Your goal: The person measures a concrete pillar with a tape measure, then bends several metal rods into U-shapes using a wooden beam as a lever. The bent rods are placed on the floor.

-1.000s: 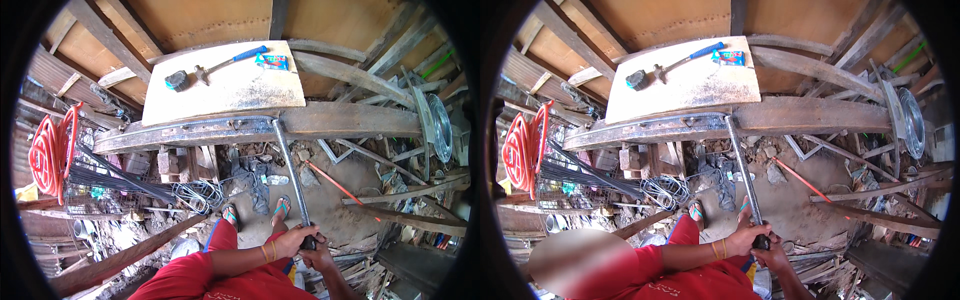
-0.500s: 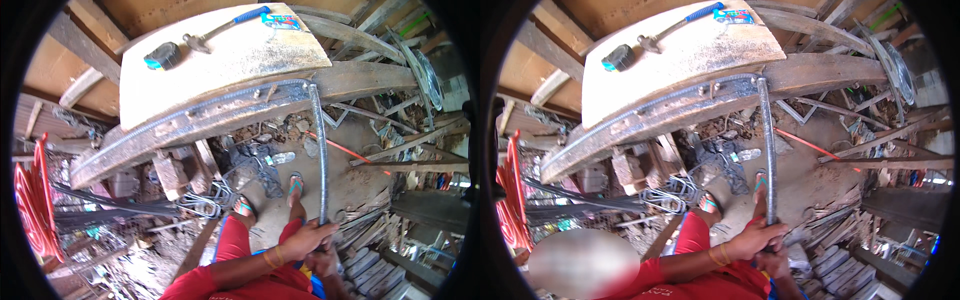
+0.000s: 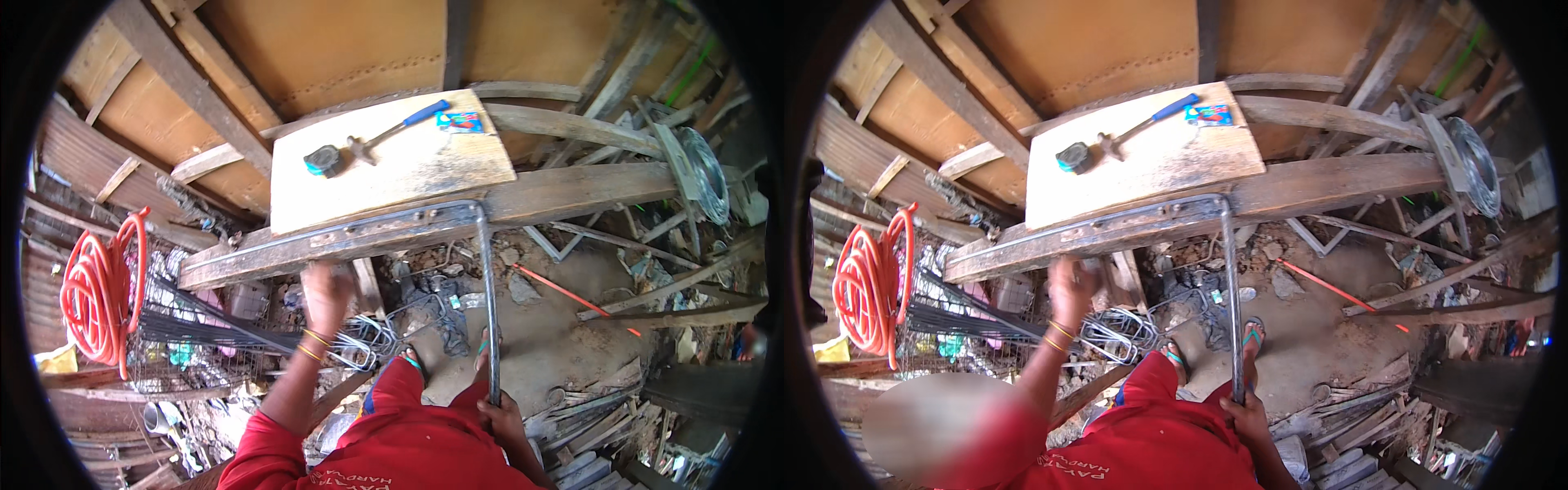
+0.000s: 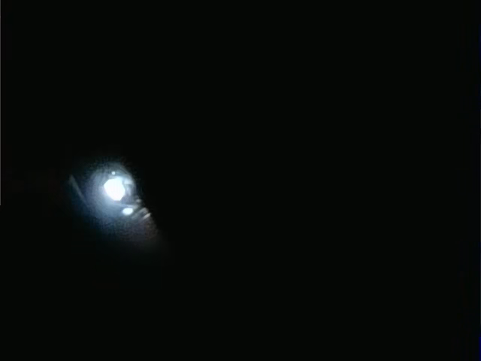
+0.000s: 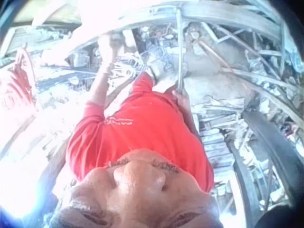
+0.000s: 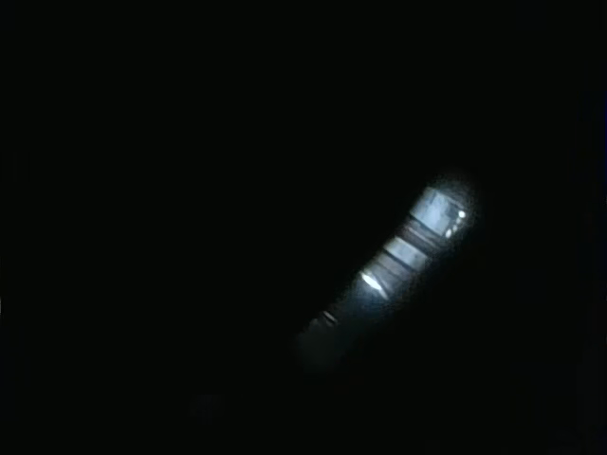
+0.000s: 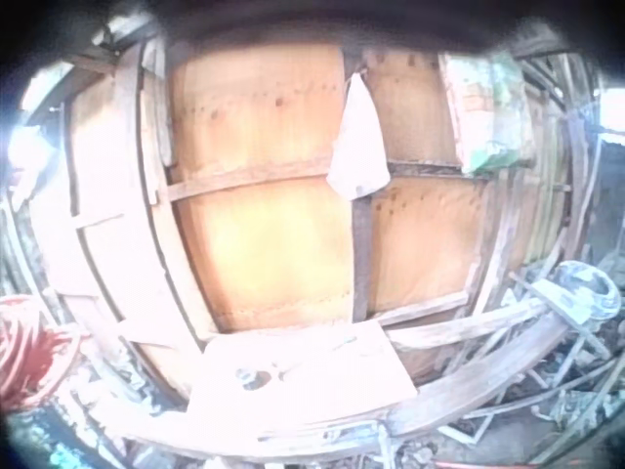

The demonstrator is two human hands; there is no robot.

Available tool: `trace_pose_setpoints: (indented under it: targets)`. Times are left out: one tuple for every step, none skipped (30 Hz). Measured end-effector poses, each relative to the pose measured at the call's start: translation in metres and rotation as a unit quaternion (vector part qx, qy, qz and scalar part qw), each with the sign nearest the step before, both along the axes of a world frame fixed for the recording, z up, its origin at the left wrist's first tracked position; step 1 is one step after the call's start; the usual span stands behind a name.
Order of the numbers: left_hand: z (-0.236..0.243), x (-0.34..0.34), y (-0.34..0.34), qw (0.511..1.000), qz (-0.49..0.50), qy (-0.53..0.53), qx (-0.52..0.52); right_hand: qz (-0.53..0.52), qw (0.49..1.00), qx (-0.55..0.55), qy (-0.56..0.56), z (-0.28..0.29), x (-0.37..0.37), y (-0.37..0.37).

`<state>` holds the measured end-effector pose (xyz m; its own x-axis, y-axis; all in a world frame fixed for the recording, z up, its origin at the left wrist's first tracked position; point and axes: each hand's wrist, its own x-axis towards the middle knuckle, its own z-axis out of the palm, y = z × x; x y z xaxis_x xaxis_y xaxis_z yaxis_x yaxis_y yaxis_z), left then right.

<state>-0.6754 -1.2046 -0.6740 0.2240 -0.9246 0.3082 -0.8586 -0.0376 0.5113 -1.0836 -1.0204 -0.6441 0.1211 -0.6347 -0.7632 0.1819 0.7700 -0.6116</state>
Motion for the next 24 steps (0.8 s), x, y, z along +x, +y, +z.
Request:
trace_pose_setpoints:
  targets:
    - [0.004,0.031,-0.023,0.991,0.058,-0.090,-0.082,0.005,1.000,0.012,0.025,0.008,-0.019,0.012]
    - [0.007,0.055,-0.035,0.981,0.109,-0.155,-0.054,0.013,0.997,0.049,0.063,0.016,-0.037,0.025]
    - [0.009,0.072,-0.046,0.978,0.102,-0.173,-0.058,0.009,0.997,0.027,0.074,0.024,-0.050,0.038]
    - [0.011,0.084,-0.053,0.974,0.091,-0.207,-0.021,0.008,0.995,0.028,0.098,0.032,-0.060,0.049]
    - [0.013,0.095,-0.059,0.970,0.060,-0.229,0.061,0.007,0.990,0.043,0.135,0.040,-0.066,0.058]
    - [0.014,0.101,-0.061,0.972,0.039,-0.227,0.041,-0.015,0.989,0.008,0.144,0.048,-0.071,0.065]
    - [0.014,0.104,-0.063,0.972,0.030,-0.221,0.070,-0.041,0.985,-0.015,0.167,0.055,-0.075,0.070]
    - [0.015,0.109,-0.066,0.974,0.021,-0.216,0.068,-0.054,0.983,-0.045,0.172,0.060,-0.077,0.072]
    - [0.014,0.113,-0.069,0.973,0.000,-0.230,0.035,-0.040,0.973,-0.046,0.224,0.062,-0.079,0.071]
    - [0.013,0.116,-0.072,0.979,-0.017,-0.200,0.036,-0.012,0.965,-0.055,0.258,0.063,-0.082,0.068]
    - [0.012,0.121,-0.077,0.984,-0.033,-0.173,0.025,0.017,0.948,-0.052,0.312,0.062,-0.087,0.064]
    - [0.012,0.125,-0.081,0.985,-0.051,-0.166,0.018,0.011,0.930,-0.091,0.356,0.055,-0.089,0.058]
    - [0.012,0.130,-0.086,0.987,-0.066,-0.144,0.036,-0.037,0.937,-0.099,0.334,0.049,-0.094,0.053]
    - [0.011,0.133,-0.088,0.987,-0.072,-0.137,0.044,-0.048,0.909,-0.112,0.399,0.041,-0.098,0.050]
    - [0.011,0.136,-0.090,0.987,-0.069,-0.135,0.059,-0.052,0.879,-0.129,0.455,0.031,-0.103,0.046]
    - [0.011,0.138,-0.091,0.982,-0.087,-0.148,0.078,-0.052,0.873,-0.138,0.466,0.023,-0.107,0.045]
    - [0.010,0.139,-0.091,0.976,-0.097,-0.173,0.084,-0.048,0.867,-0.140,0.475,0.015,-0.111,0.044]
    - [0.010,0.140,-0.091,0.975,-0.109,-0.177,0.082,-0.043,0.864,-0.137,0.483,0.008,-0.112,0.045]
    - [0.011,0.140,-0.090,0.973,-0.114,-0.184,0.085,-0.050,0.883,-0.119,0.452,0.002,-0.113,0.046]
    - [0.012,0.140,-0.089,0.971,-0.124,-0.184,0.085,-0.057,0.901,-0.097,0.420,-0.002,-0.114,0.047]
    - [0.015,0.139,-0.090,0.968,-0.128,-0.201,0.081,-0.065,0.916,-0.057,0.391,-0.004,-0.114,0.048]
    - [0.020,0.139,-0.087,0.964,-0.130,-0.215,0.082,-0.051,0.913,-0.085,0.396,-0.005,-0.114,0.049]
    - [0.029,0.139,-0.086,0.960,-0.130,-0.232,0.084,-0.038,0.910,-0.094,0.401,-0.004,-0.114,0.050]
    - [0.040,0.139,-0.085,0.958,-0.143,-0.233,0.090,-0.023,0.907,-0.105,0.407,-0.001,-0.115,0.051]
